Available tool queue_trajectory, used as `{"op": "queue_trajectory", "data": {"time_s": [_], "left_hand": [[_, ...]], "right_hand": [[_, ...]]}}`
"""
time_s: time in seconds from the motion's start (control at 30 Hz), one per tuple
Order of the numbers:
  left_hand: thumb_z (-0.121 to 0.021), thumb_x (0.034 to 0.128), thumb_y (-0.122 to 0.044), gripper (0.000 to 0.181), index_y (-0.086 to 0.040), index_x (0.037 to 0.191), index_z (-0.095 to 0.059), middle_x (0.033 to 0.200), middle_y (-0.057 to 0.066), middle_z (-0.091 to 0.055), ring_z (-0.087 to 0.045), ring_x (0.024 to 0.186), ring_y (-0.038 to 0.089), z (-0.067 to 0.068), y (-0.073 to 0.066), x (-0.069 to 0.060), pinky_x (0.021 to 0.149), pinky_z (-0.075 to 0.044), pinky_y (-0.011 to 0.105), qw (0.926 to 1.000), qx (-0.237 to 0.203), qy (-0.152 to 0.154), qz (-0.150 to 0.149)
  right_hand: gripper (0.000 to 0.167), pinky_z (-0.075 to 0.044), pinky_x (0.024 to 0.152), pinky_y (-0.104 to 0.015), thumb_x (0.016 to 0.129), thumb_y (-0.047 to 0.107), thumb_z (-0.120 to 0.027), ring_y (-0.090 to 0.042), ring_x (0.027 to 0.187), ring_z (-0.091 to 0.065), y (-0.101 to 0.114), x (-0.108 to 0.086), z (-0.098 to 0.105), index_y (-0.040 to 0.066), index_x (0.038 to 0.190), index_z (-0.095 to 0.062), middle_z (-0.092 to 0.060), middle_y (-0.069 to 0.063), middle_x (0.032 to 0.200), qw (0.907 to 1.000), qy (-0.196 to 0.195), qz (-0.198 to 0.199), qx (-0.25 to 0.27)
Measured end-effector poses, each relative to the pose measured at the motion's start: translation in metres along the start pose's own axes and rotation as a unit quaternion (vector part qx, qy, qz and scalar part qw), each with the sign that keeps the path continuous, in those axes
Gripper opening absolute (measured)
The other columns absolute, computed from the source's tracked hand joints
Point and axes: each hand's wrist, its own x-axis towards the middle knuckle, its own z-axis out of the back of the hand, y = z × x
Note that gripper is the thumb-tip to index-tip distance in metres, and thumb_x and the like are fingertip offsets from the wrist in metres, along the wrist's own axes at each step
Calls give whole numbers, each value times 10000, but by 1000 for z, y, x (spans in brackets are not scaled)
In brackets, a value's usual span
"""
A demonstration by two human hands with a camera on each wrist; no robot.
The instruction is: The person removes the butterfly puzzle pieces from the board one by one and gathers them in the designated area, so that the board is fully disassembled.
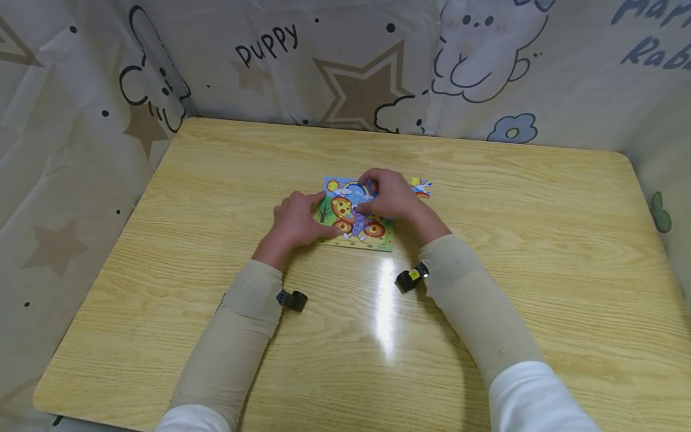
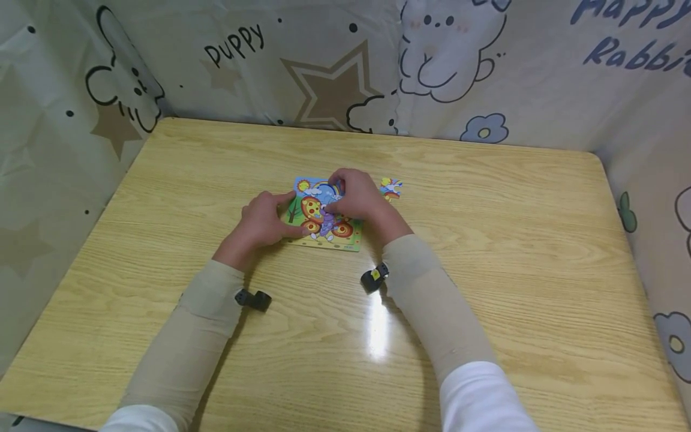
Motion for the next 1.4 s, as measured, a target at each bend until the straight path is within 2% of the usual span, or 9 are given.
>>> {"op": "queue_trajectory", "data": {"time_s": [0.3, 0.57, 0.77, 1.07, 1.4], "left_hand": [[-864, 757, -470, 939, -156, 1531, -434, 1359, 172, -483, -423, 1190, 357, 1, 0, 0, 979, -261, 509, 10000, 5, 18, -23], [-853, 749, -522, 960, -170, 1535, -432, 1371, 167, -491, -427, 1214, 366, 1, 1, 3, 979, -274, 519, 9998, 220, -2, -34], [-851, 750, -523, 958, -175, 1537, -429, 1383, 165, -490, -427, 1235, 375, 1, 2, 3, 985, -277, 521, 9997, 224, 23, -11], [-855, 755, -504, 947, -161, 1532, -436, 1359, 165, -496, -428, 1218, 374, 0, 2, 1, 981, -273, 517, 9998, 184, -18, -47], [-865, 749, -490, 950, -163, 1532, -437, 1379, 164, -492, -424, 1227, 369, -1, 1, 1, 992, -269, 513, 9999, 124, -20, -28]], "right_hand": [[512, -368, 795, -376, 777, 214, -883, -235, 893, -458, 2, -1, -1, 113, 1209, -627, -489, -87, 965, 9998, -107, -86, 163], [510, -332, 777, -368, 760, 150, -898, -242, 854, -433, 1, -3, -3, 108, 1169, -597, -436, -88, 912, 9979, -370, 100, 527], [485, -335, 788, -368, 759, 125, -896, -234, 875, -434, -3, -4, -4, 106, 1166, -632, -445, -83, 916, 9966, -479, 89, 660], [461, -363, 789, -349, 786, 36, -851, -234, 894, -445, -9, -4, -4, 81, 1204, -662, -475, -88, 938, 9942, -366, 132, 1006], [371, -371, 757, -343, 887, -44, -677, -238, 842, -462, -11, -5, -2, 65, 1242, -659, -491, -96, 919, 9958, -136, 168, 890]]}}
